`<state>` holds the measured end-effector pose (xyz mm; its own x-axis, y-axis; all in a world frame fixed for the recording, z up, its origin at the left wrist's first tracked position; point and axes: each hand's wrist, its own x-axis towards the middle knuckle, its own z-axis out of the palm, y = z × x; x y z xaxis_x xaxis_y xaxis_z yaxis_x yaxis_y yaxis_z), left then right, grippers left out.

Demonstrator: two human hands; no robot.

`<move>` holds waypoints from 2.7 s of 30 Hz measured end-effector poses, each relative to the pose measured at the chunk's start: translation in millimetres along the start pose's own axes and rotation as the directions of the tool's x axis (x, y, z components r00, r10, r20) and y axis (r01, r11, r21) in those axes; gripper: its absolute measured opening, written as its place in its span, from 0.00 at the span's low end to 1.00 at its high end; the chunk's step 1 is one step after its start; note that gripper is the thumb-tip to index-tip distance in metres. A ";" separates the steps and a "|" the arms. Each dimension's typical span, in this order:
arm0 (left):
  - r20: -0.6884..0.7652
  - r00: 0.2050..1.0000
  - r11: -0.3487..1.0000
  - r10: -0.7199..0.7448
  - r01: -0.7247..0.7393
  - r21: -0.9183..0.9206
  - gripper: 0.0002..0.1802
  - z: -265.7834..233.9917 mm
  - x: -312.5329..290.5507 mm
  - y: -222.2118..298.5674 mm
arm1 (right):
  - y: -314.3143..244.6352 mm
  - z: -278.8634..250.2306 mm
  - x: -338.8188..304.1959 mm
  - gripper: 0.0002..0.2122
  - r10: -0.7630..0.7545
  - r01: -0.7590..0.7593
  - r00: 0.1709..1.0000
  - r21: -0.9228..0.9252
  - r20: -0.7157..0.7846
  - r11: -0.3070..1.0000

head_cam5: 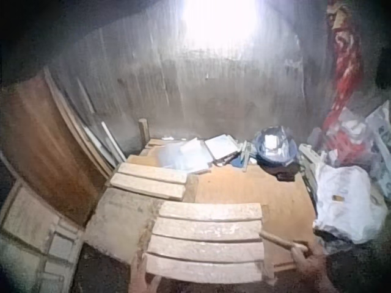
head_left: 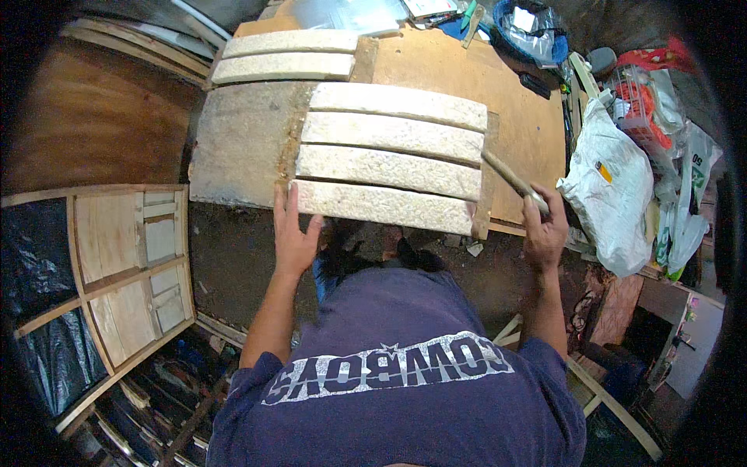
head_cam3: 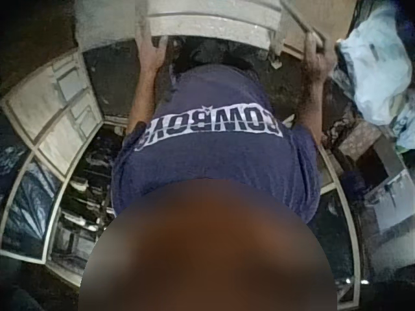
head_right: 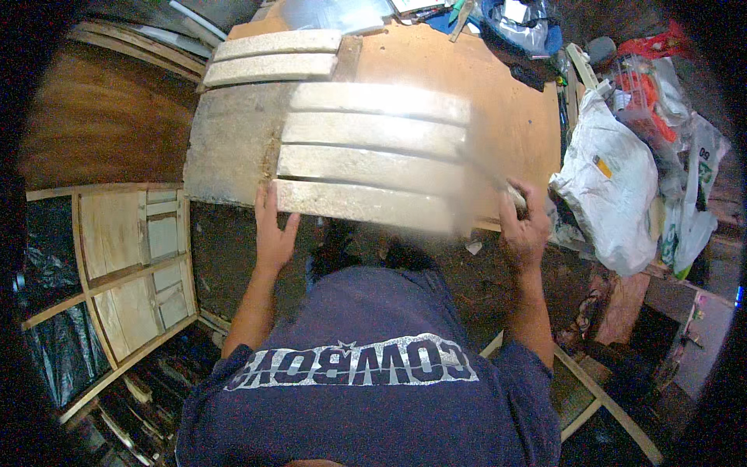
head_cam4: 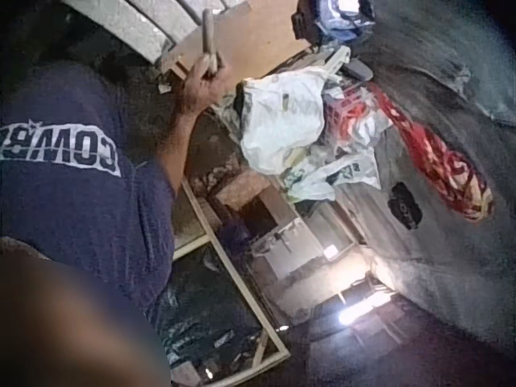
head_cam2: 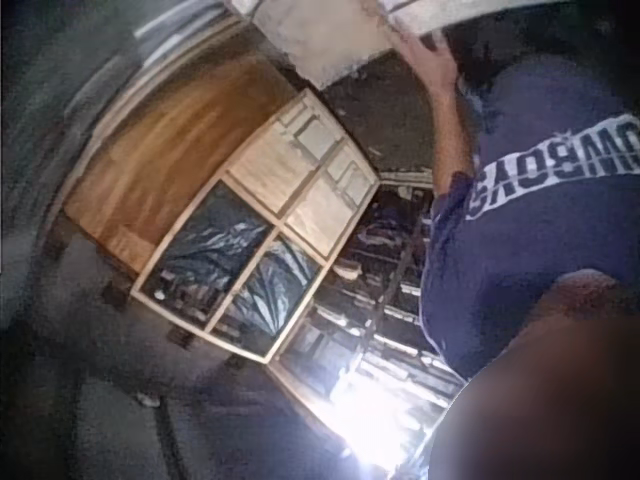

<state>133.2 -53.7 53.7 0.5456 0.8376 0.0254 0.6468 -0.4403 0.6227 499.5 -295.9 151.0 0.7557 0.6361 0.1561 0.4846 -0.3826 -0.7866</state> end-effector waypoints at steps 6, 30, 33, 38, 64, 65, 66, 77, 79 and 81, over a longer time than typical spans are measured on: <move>-0.063 0.996 0.998 -0.070 0.070 0.004 0.39 3.2 -3.8 -4.9 | -37.1 -36.0 -42.2 0.10 -0.183 0.203 0.979 -0.310 0.092 0.929; -0.014 0.985 0.970 -0.170 0.164 -0.180 0.40 -1.0 -6.4 -13.7 | -89.6 57.6 -39.6 0.10 -0.318 0.315 0.924 0.052 0.212 0.948; -0.033 0.985 0.969 -0.169 0.160 -0.187 0.40 0.0 -8.5 -18.1 | -87.9 76.0 -34.0 0.09 -0.353 0.349 0.861 0.080 0.366 0.934; -0.039 0.986 0.951 -0.163 0.146 -0.274 0.42 0.2 -7.3 -22.2 | -110.9 101.1 -28.2 0.10 -0.407 0.434 0.788 0.053 0.461 0.899; -0.021 0.987 0.940 -0.160 0.146 -0.309 0.44 -6.9 -10.6 -31.2 | -158.0 200.2 -10.9 0.10 -0.431 0.484 0.711 0.057 0.555 0.873; 0.002 0.983 0.928 -0.185 0.175 -0.329 0.43 -6.4 -12.2 -31.7 | -156.6 196.4 -10.5 0.10 -0.449 0.499 0.728 0.049 0.518 0.865; 0.023 0.977 0.915 -0.211 0.206 -0.347 0.43 -9.4 -13.1 -27.7 | -152.9 193.7 -6.8 0.11 -0.531 0.532 0.768 0.106 0.357 0.840; 0.011 0.984 0.916 -0.179 0.171 -0.363 0.42 -0.4 -13.7 -32.5 | -109.0 154.8 23.0 0.09 -0.391 0.418 0.888 -0.069 0.240 0.906; -0.006 0.987 0.923 -0.158 0.145 -0.357 0.41 1.6 -12.8 -31.6 | -91.2 139.9 20.8 0.09 -0.274 0.299 0.936 -0.089 0.222 0.950; -0.008 0.988 0.912 -0.152 0.138 -0.387 0.40 2.1 -10.7 -29.9 | -81.8 124.1 18.2 0.09 -0.421 0.433 0.898 -0.086 0.124 0.897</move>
<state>109.2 -50.2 33.1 0.4365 0.8974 -0.0638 0.4583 -0.1608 0.8741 418.9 -169.9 144.0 0.4200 0.8160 0.3972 0.7998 -0.1260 -0.5869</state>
